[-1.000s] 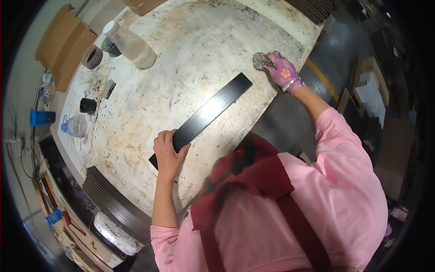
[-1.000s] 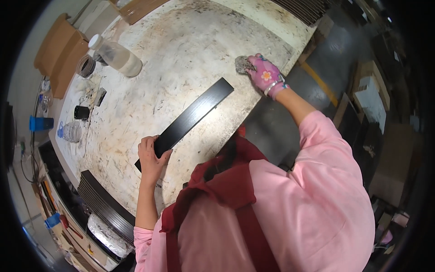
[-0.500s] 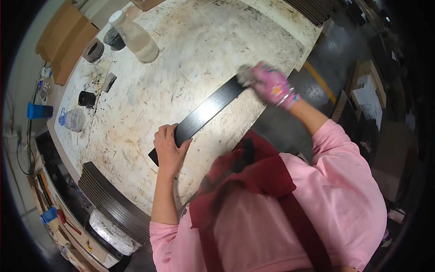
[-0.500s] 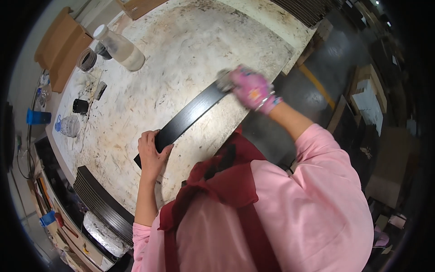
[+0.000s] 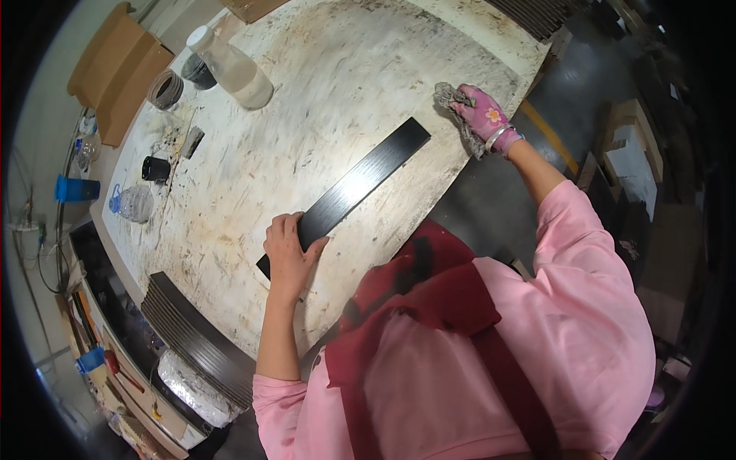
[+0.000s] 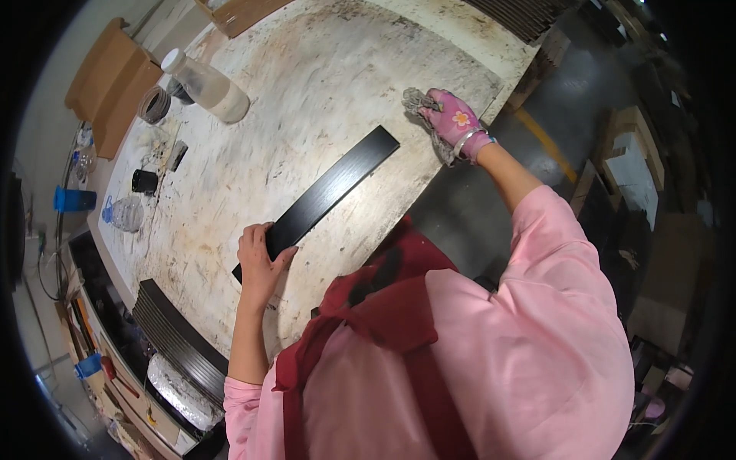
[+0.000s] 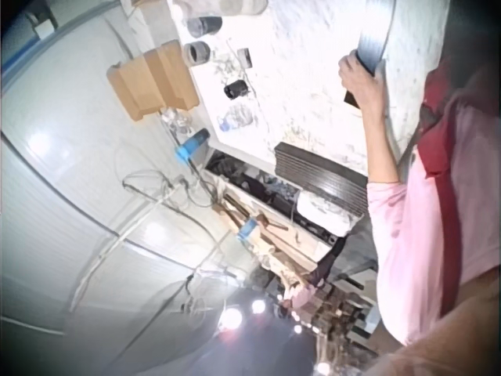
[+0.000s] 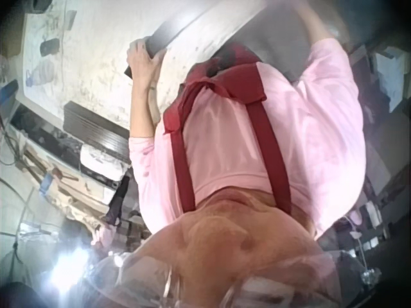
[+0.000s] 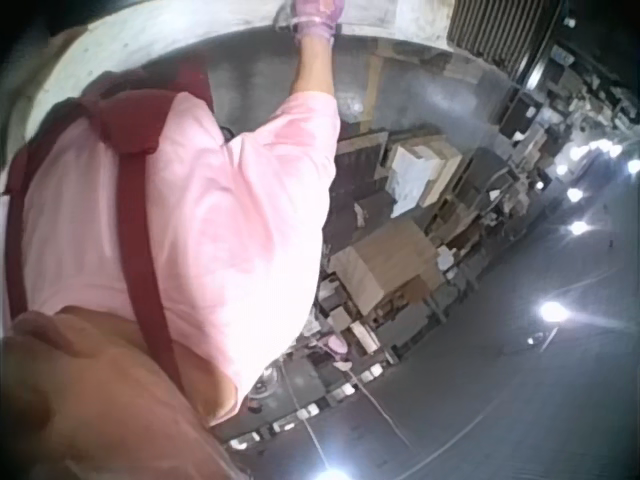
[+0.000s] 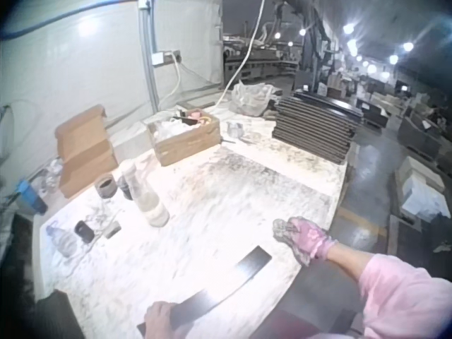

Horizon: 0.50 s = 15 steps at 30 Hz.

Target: The person applies a liquid from a bottle onto a cloth and wipes the surface and edges of several long, dark wooden panels one by one.

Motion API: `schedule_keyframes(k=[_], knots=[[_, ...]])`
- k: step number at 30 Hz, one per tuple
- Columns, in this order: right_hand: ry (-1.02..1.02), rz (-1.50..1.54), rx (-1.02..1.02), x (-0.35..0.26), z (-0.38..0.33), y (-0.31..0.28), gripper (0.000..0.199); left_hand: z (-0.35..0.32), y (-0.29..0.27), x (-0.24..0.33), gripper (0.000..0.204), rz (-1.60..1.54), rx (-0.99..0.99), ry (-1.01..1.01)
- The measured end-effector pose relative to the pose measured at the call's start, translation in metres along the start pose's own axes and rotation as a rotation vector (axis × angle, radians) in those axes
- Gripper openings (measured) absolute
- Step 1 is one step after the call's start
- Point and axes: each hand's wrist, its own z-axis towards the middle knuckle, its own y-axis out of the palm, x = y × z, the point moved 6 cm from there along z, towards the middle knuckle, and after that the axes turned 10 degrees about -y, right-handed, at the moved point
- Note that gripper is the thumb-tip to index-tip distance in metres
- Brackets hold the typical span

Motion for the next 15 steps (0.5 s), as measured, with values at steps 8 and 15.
schedule_keyframes(k=[8, 15], knots=[[0.120, 0.178, -0.267, 0.009, 0.005, 0.010, 0.047, 0.044, 0.015, 0.101, 0.019, -0.182, 0.007, 0.219], [-0.145, -0.169, -0.407, -0.048, 0.007, 0.016, 0.036, 0.117, 0.079, 0.166, 0.020, -0.062, -0.315, 0.127]])
